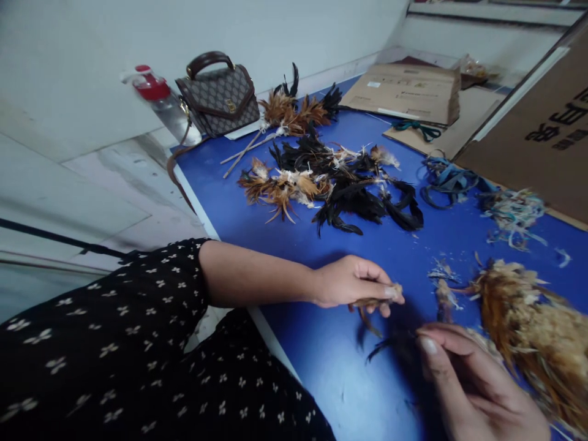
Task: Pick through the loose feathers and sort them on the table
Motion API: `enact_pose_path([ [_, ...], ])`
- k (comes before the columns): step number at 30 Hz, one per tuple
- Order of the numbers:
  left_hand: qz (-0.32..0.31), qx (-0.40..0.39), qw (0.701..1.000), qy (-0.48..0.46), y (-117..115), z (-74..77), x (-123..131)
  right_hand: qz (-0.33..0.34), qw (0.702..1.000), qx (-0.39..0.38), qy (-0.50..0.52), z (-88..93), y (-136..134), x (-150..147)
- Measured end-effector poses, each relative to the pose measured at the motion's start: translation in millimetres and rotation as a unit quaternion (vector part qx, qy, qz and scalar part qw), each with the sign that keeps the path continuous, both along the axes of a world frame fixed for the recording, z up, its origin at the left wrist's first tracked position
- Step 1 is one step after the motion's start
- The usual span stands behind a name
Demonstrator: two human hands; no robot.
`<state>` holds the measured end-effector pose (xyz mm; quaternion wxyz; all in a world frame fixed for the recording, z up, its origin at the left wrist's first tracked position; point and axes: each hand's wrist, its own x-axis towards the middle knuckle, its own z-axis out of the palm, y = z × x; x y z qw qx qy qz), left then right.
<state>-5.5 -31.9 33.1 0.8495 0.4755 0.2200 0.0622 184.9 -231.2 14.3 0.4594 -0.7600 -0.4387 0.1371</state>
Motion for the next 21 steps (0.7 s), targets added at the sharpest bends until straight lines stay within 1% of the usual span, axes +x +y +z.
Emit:
enact_pose_path([
  [1, 0.015, -0.008, 1.000, 0.005, -2.4, -1.6, 1.6, 0.017, 0.999, 0.012, -0.024, 1.5, 2.4, -3.0],
  [3, 0.014, -0.044, 0.999, -0.003, -8.0, -7.5, 5.4, 0.061, 0.993, 0.055, -0.079, 8.5, 9.1, -13.1],
  [6, -0.038, -0.134, 0.989, -0.039, -14.0, -16.8, 8.6, 0.099, 0.984, 0.085, -0.121, 22.0, 18.9, -29.1],
  [8, -0.077, -0.169, 0.981, -0.062, -14.7, -18.1, 7.2, 0.104, 0.981, 0.088, -0.137, 27.5, 22.8, -34.5],
  [10, -0.085, -0.163, 0.981, -0.061, -13.4, -15.3, 4.0, 0.108, 0.977, 0.090, -0.157, 29.0, 24.6, -35.0],
  [14, -0.089, -0.143, 0.985, -0.029, -11.3, -9.8, 0.7, 0.103, 0.975, 0.091, -0.176, 25.3, 24.8, -30.6],
  [18, -0.095, -0.143, 0.984, -0.050, -12.1, -16.5, 4.0, 0.089, 0.977, 0.097, -0.170, 19.9, 22.2, -30.4],
  [21, -0.097, -0.143, 0.982, -0.077, -12.2, -22.8, 5.8, 0.048, 0.985, 0.099, -0.135, 17.7, 21.1, -33.1],
])
